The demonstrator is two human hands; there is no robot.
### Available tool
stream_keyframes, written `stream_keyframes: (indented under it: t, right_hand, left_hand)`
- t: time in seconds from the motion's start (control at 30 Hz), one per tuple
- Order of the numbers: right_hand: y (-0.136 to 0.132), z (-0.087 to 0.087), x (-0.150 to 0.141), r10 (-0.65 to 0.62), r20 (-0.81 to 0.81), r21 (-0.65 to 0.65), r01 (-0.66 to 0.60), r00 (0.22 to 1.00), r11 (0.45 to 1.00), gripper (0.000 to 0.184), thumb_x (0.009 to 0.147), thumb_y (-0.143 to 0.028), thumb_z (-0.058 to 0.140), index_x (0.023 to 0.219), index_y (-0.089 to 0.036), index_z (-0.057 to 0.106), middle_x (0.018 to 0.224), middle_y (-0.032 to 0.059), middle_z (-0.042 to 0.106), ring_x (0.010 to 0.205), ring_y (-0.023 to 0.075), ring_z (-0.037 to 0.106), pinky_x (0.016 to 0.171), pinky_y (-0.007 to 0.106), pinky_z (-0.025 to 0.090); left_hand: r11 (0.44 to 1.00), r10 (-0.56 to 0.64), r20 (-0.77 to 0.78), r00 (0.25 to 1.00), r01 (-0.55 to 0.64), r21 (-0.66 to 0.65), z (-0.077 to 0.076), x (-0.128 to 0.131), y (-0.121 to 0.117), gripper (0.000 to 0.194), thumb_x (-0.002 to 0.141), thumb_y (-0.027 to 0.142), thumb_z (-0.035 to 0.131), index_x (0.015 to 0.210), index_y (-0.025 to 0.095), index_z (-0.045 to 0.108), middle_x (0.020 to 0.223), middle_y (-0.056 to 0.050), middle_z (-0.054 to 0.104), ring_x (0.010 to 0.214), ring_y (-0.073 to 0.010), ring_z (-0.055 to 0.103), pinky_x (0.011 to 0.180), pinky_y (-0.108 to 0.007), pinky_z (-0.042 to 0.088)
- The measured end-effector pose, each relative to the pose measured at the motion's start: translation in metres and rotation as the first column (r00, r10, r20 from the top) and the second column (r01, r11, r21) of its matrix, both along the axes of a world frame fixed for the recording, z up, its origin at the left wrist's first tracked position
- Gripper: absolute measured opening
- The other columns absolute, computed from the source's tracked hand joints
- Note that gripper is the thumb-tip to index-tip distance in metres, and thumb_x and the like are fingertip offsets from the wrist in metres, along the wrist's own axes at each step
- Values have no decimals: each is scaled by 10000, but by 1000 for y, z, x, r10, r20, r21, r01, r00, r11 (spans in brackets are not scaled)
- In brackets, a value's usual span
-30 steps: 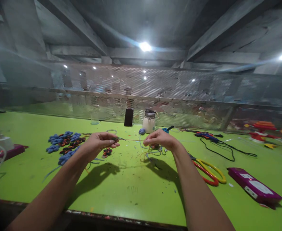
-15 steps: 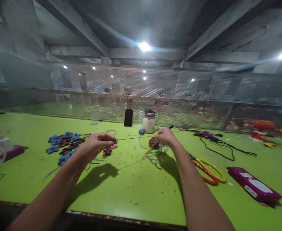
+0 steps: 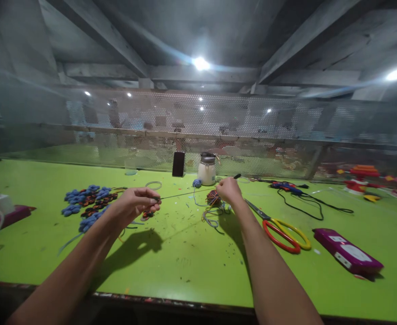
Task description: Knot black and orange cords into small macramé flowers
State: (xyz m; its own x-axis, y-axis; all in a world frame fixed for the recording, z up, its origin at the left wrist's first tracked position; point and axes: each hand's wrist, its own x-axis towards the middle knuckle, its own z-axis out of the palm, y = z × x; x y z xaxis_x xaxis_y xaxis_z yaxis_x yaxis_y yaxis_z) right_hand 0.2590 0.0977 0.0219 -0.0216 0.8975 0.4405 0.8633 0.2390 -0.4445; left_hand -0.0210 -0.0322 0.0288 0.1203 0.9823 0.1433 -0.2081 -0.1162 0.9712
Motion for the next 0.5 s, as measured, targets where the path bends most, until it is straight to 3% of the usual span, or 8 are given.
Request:
stream_keyframes:
  t: [0.1,0.2,0.3,0.33,0.4,0.47,0.5]
  right_hand:
    - [-1,-5,-3,76,-11,-60,-77,997,995,223,705,-237,620,508,-139,589,517,12,569,558,129,526,548,248,380]
    - [-9,1,-11,208,-70,-85,-213,976,973,235,694,-226,631,479,-133,603,530,44,594,610,163,554,565,261,397]
    - [-30,14,-32,352,-172,-37,-363,920,931,134,730,-212,595,734,-131,702,821,92,682,816,207,582,653,271,436]
    - [-39,18,-41,404,-210,-25,-418,890,908,188,754,-221,575,866,-138,701,933,98,677,865,206,581,674,275,450]
    - [-59,21,-62,526,-283,-55,-561,802,826,292,788,-275,556,1029,-147,660,988,102,671,811,183,606,634,275,482]
    - [-76,19,-81,627,-343,-94,-690,699,718,335,767,-305,601,1058,-145,643,974,104,676,804,179,622,599,263,500]
    - [-82,16,-89,676,-399,-118,-766,619,632,380,743,-308,635,1086,-147,623,956,103,680,810,182,629,572,251,500]
  left_hand:
    - [1000,-7,23,1000,7,-3,-1,-3,2,110,553,35,676,644,94,655,588,-64,658,553,-130,613,610,-247,481]
    - [1000,7,73,997,-6,-20,-3,-4,5,125,577,24,675,685,85,658,620,-69,667,593,-134,635,637,-229,495]
    - [999,14,102,995,-9,-46,-5,1,7,135,607,14,668,731,67,665,676,-97,681,652,-153,658,706,-245,512]
    - [999,15,102,995,-10,-49,-6,4,8,135,616,16,668,744,62,666,692,-107,684,667,-159,662,724,-253,515]
    - [999,22,84,996,-18,-49,-7,9,8,127,631,32,675,757,54,671,709,-119,687,679,-169,665,729,-265,522]
    - [999,32,60,998,-29,-45,-8,13,8,121,639,58,690,759,52,675,716,-121,689,655,-167,661,689,-259,528]
    - [999,36,49,998,-34,-42,-9,14,9,120,641,77,699,756,53,677,710,-118,688,620,-159,653,650,-252,528]
